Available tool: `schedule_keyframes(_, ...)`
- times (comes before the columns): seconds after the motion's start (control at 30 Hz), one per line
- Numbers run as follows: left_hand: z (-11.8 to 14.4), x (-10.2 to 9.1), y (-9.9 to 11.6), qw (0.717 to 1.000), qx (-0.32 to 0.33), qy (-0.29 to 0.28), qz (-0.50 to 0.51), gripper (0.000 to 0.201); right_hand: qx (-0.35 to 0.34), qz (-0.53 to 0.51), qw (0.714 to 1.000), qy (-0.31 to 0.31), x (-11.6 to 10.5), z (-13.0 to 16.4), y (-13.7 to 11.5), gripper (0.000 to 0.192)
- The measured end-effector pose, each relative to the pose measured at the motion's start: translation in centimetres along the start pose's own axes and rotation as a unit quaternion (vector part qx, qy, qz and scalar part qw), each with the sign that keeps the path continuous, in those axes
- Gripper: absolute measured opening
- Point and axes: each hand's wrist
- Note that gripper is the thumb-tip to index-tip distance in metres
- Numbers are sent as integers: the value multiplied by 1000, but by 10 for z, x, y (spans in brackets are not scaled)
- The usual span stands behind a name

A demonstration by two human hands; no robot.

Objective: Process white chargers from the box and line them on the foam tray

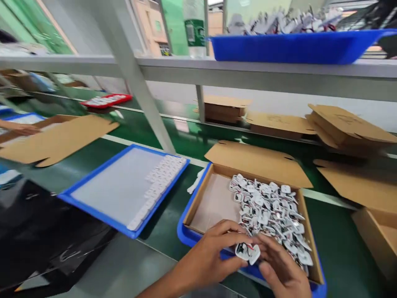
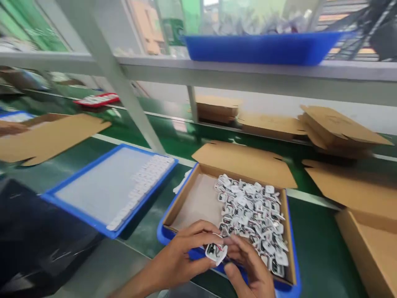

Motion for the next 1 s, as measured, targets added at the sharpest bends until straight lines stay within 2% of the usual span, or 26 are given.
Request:
schedule_keyframes(0.17,8,14,-10,1000,-24,4,0,52,-16,34,999,14,1,-4,-11,20)
schedule_keyframes(0.3,11,18,-17,999,-8,26,38,38,-51,80,994,48,0,-1,-18,23)
schedule_keyframes(0.43,10,22,-21,994,24,92,53,24,-82,120,989,23,-1,6,-17,30)
schedule_keyframes(0.53,9,24,-22,989,46,120,71,24,-118,166,979,22,1,12,-16,40)
schedule_keyframes(0.73,10,26,-25,986,59,144,66,25,-176,246,952,54,5,19,-18,34)
schedule_keyframes(0.8,12,27,-26,985,66,147,70,29,-169,279,943,70,7,21,-18,32)
schedule_keyframes(0.9,13,30,-30,982,77,156,70,32,-151,277,946,78,10,24,-19,30)
schedule_keyframes(1.0,13,33,-33,979,74,178,69,30,-118,257,958,46,10,24,-21,30)
Point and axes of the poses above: each hand's wrist, its own z-axis away from the middle knuckle, its own x-axis out of the palm, y = z × x, and after that the axes turned 14 degrees about x, right-handed
